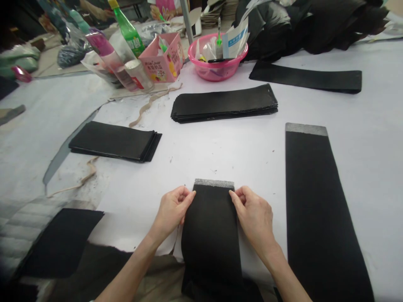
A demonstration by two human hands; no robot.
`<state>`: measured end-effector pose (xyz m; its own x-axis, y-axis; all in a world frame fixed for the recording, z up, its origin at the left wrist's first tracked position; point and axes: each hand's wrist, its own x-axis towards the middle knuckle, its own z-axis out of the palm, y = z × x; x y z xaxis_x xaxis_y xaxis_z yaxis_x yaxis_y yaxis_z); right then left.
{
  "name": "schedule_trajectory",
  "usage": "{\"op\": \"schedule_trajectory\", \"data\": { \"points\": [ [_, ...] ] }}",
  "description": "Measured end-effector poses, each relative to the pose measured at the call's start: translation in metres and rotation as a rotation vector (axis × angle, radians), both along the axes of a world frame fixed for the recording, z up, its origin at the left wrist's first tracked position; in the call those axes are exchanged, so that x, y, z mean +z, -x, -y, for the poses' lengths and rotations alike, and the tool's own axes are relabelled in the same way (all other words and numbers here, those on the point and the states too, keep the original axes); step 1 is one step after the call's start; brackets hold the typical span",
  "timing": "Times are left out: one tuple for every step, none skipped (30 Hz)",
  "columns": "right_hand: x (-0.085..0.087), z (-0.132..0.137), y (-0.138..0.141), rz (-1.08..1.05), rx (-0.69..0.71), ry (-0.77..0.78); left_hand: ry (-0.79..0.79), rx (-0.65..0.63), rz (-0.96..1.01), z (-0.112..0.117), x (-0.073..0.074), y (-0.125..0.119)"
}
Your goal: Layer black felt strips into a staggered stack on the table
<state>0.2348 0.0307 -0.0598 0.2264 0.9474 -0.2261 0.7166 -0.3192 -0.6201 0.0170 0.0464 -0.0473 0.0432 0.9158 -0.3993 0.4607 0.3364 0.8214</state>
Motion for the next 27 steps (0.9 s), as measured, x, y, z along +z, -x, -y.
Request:
{"op": "schedule_trajectory", "data": {
  "points": [
    [-0.0005, 0.0001, -0.0001, -0.002, -0.001, 0.0, 0.001, 0.003, 0.002, 0.0001, -0.0002, -0.0002],
    [-0.0011, 0.0002, -0.0003, -0.004, -0.002, 0.001, 0.003, 0.006, 0.003, 0.0001, -0.0004, -0.0004],
    [-0.0016, 0.0002, -0.0004, -0.008, -0.002, 0.0, 0.006, 0.009, 0.001, 0.0, -0.0006, -0.0007],
    [-0.002, 0.0001, -0.0004, -0.01, -0.003, -0.002, 0.008, 0.011, -0.001, -0.0002, -0.0008, -0.001],
    [-0.0021, 0.0, -0.0004, -0.012, -0.004, -0.004, 0.011, 0.013, -0.004, -0.0005, -0.0011, -0.0013],
    [-0.002, -0.0001, -0.0004, -0.015, -0.005, -0.006, 0.014, 0.015, -0.006, -0.0007, -0.0014, -0.0016],
    [-0.0017, -0.0002, -0.0002, -0.017, -0.006, -0.007, 0.017, 0.015, -0.007, -0.0009, -0.0018, -0.0018],
    [-0.0012, -0.0003, -0.0001, -0.019, -0.008, -0.006, 0.019, 0.015, -0.008, -0.001, -0.0022, -0.002],
    [-0.0006, -0.0005, 0.0001, -0.021, -0.01, -0.001, 0.021, 0.016, -0.01, -0.0011, -0.0026, -0.002],
    [0.0, -0.0006, 0.0003, -0.022, -0.013, 0.005, 0.023, 0.015, -0.013, -0.0011, -0.003, -0.002],
    [0.0005, -0.0008, 0.0004, -0.023, -0.014, 0.01, 0.026, 0.016, -0.016, -0.0012, -0.0033, -0.0019],
    [0.0009, -0.0009, 0.0006, -0.021, -0.016, 0.015, 0.029, 0.017, -0.018, -0.0012, -0.0036, -0.0018],
    [0.001, -0.001, 0.0006, -0.018, -0.016, 0.019, 0.033, 0.019, -0.018, -0.0013, -0.0039, -0.0017],
    [0.001, -0.0011, 0.0007, -0.016, -0.016, 0.021, 0.036, 0.021, -0.017, -0.0013, -0.004, -0.0016],
    [0.0008, -0.0011, 0.0006, -0.015, -0.016, 0.021, 0.039, 0.023, -0.013, -0.0014, -0.004, -0.0016],
    [0.0006, -0.0012, 0.0006, -0.016, -0.018, 0.022, 0.042, 0.027, -0.009, -0.0014, -0.0038, -0.0017],
    [0.0003, -0.0012, 0.0005, -0.02, -0.019, 0.024, 0.044, 0.031, -0.006, -0.0014, -0.0036, -0.0019],
    [0.0, -0.0013, 0.0004, -0.026, -0.021, 0.026, 0.047, 0.035, -0.004, -0.0013, -0.0033, -0.0021],
    [-0.0002, -0.0014, 0.0003, -0.032, -0.024, 0.029, 0.049, 0.04, -0.004, -0.0012, -0.0029, -0.0023],
    [-0.0004, -0.0015, 0.0003, -0.038, -0.027, 0.033, 0.051, 0.044, -0.004, -0.001, -0.0026, -0.0025],
    [-0.0005, -0.0017, 0.0002, -0.041, -0.03, 0.037, 0.052, 0.047, -0.004, -0.0009, -0.0022, -0.0027],
    [-0.0005, -0.002, 0.0002, -0.043, -0.032, 0.043, 0.053, 0.05, -0.003, -0.0007, -0.002, -0.0028],
    [-0.0004, -0.0023, 0.0002, -0.043, -0.032, 0.048, 0.055, 0.053, -0.001, -0.0006, -0.0018, -0.0029],
    [-0.0003, -0.0027, 0.0003, -0.041, -0.033, 0.052, 0.057, 0.056, 0.001, -0.0006, -0.0016, -0.0029],
    [-0.0001, -0.0031, 0.0003, -0.039, -0.032, 0.056, 0.059, 0.056, 0.002, -0.0006, -0.0016, -0.003],
    [0.0002, -0.0035, 0.0004, -0.037, -0.032, 0.059, 0.059, 0.054, 0.001, -0.0007, -0.0016, -0.0029],
    [0.0004, -0.0038, 0.0005, -0.035, -0.031, 0.061, 0.058, 0.053, -0.002, -0.0008, -0.0016, -0.0029]
  ]
}}
